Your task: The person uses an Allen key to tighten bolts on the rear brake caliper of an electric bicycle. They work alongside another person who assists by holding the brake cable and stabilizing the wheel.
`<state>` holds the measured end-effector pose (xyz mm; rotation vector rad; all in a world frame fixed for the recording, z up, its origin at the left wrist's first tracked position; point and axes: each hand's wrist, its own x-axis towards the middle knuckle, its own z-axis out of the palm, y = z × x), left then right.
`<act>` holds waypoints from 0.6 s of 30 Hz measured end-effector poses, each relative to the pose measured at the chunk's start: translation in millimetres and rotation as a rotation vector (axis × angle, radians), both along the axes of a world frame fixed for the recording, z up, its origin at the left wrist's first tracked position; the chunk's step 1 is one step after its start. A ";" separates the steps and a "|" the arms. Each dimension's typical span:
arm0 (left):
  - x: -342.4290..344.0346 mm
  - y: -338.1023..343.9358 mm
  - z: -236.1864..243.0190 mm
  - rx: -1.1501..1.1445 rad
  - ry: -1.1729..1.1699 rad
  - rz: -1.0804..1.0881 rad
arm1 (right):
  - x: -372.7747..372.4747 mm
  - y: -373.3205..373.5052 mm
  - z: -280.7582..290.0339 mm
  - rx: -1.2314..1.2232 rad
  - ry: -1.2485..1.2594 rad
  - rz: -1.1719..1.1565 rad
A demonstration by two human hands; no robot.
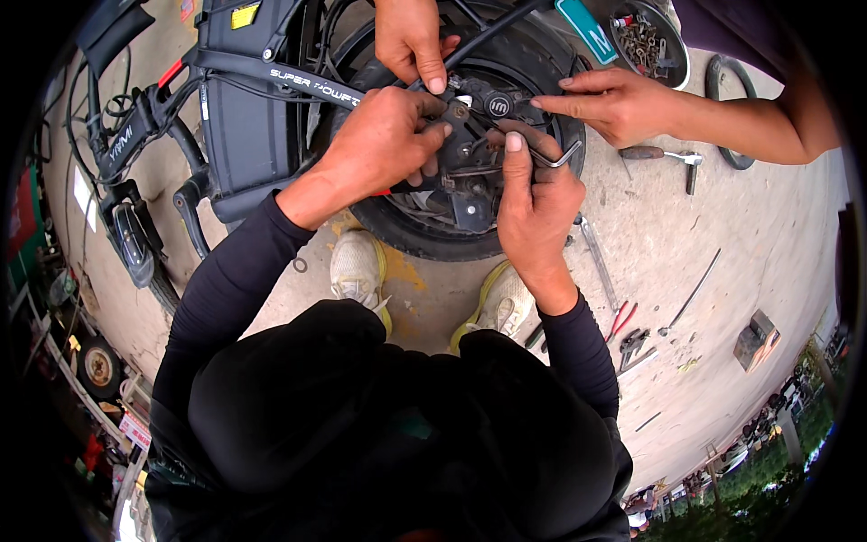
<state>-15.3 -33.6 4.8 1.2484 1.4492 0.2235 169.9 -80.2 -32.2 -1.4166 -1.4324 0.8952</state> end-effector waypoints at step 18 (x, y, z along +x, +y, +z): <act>3.7 1.4 6.0 0.017 0.050 0.004 | 5.2 27.1 -2.7 -0.532 0.604 -0.203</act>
